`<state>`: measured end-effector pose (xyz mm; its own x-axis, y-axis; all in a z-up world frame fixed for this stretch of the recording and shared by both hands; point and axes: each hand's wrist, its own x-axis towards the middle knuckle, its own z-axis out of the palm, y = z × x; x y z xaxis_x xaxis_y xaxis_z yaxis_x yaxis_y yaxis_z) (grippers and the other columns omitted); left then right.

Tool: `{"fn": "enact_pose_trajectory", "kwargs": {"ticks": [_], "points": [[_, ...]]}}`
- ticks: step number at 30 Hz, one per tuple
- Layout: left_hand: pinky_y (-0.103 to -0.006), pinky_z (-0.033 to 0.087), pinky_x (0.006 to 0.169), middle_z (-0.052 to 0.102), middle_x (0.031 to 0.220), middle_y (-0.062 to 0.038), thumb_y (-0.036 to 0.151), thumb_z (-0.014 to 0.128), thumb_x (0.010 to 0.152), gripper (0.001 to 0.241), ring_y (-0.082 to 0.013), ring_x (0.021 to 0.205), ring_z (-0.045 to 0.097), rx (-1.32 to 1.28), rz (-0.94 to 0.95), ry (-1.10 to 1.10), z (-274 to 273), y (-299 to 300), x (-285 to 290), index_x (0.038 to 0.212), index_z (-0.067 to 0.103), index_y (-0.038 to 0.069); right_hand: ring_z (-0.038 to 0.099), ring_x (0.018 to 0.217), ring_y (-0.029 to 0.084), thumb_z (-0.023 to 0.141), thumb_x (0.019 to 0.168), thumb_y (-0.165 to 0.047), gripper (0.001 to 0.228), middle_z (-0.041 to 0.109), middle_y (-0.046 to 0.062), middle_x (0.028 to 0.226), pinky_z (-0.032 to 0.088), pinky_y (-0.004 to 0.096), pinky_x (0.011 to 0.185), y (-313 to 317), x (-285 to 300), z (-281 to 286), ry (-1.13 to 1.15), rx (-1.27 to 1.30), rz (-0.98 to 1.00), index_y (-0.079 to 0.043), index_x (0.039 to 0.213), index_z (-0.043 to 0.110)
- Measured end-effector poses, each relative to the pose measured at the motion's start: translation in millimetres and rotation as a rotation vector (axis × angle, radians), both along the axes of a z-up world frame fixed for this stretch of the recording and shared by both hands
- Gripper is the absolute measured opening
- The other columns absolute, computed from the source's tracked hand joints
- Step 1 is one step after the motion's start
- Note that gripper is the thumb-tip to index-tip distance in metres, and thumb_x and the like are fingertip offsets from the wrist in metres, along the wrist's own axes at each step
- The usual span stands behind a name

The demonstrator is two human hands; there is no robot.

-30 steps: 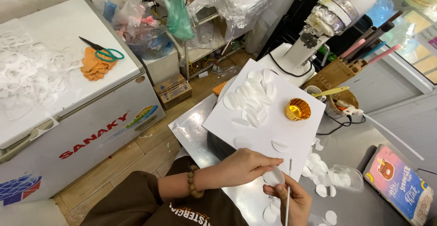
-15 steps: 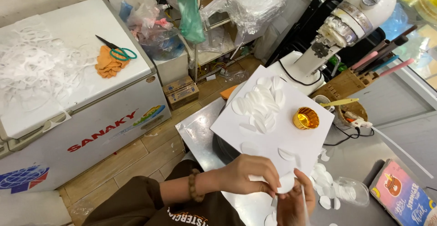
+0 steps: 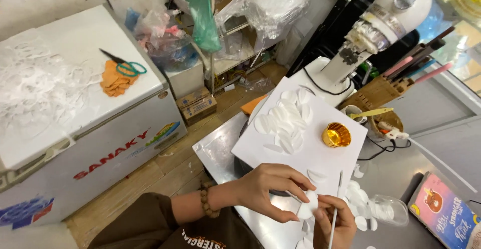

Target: Folding and organizing paper cupcake or muffin liners onto a square board.

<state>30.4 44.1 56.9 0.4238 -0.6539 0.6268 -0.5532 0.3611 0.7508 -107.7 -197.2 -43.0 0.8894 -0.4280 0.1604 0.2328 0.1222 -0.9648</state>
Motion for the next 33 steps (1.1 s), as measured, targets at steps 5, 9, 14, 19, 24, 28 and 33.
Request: {"fn": "enact_pose_trajectory", "kwargs": {"ticks": [5,9,14,19,24,28,33], "points": [[-0.0291,0.059,0.105,0.071,0.130,-0.007,0.020,0.087,0.084,0.035,-0.0175,0.118,0.071,-0.001,-0.030,0.180,2,3,16,0.114,0.074,0.011,0.073,0.092,0.020,0.079,0.085,-0.007,0.038,0.072,0.018,0.098,0.062,0.033,0.084,10,4,0,-0.204,-0.231,0.021,0.003,0.119,0.064],[-0.0297,0.058,0.106,0.071,0.130,-0.008,0.018,0.088,0.083,0.030,-0.0163,0.116,0.072,0.026,-0.158,0.294,5,10,36,0.109,0.075,0.010,0.070,0.100,0.022,0.082,0.082,-0.005,0.032,0.071,0.016,0.104,0.057,0.032,0.087,40,18,24,-0.147,-0.419,-0.031,-0.003,0.109,0.063],[-0.0325,0.057,0.112,0.069,0.133,-0.011,0.018,0.087,0.085,0.031,-0.0166,0.120,0.069,0.026,-0.308,0.442,2,13,51,0.111,0.075,0.007,0.070,0.100,0.020,0.082,0.083,-0.010,0.035,0.069,0.013,0.109,0.059,0.033,0.091,46,39,26,-0.302,-0.404,0.002,-0.005,0.111,0.062],[-0.0378,0.054,0.118,0.065,0.136,-0.015,0.014,0.085,0.089,0.037,-0.0205,0.129,0.067,-0.007,-0.551,0.804,-13,8,70,0.120,0.070,0.003,0.072,0.091,0.017,0.091,0.067,-0.017,0.051,0.068,0.005,0.099,0.061,0.030,0.083,52,50,29,-0.345,-0.774,-0.063,-0.009,0.108,0.062],[-0.0388,0.054,0.115,0.066,0.135,-0.017,0.011,0.082,0.089,0.036,-0.0222,0.122,0.068,0.009,-0.687,0.930,-22,1,75,0.121,0.069,0.000,0.069,0.081,0.013,0.088,0.073,-0.004,0.037,0.071,0.006,0.089,0.056,0.028,0.075,65,47,33,-0.244,-0.716,-0.182,-0.009,0.101,0.064],[-0.0400,0.055,0.112,0.067,0.137,-0.019,0.010,0.083,0.088,0.037,-0.0230,0.119,0.069,0.009,-0.745,1.017,-21,-7,75,0.121,0.069,-0.001,0.069,0.087,0.017,0.084,0.075,0.000,0.035,0.070,0.009,0.092,0.058,0.032,0.080,76,44,49,-0.195,-0.682,-0.207,-0.009,0.102,0.064],[-0.0385,0.054,0.112,0.066,0.137,-0.017,0.008,0.081,0.087,0.036,-0.0220,0.121,0.068,0.059,-0.748,0.994,-19,-17,74,0.120,0.068,-0.001,0.066,0.082,0.017,0.083,0.088,-0.022,0.034,0.070,0.012,0.090,0.056,0.031,0.074,63,44,58,-0.276,-0.735,-0.189,-0.005,0.108,0.061]]}}
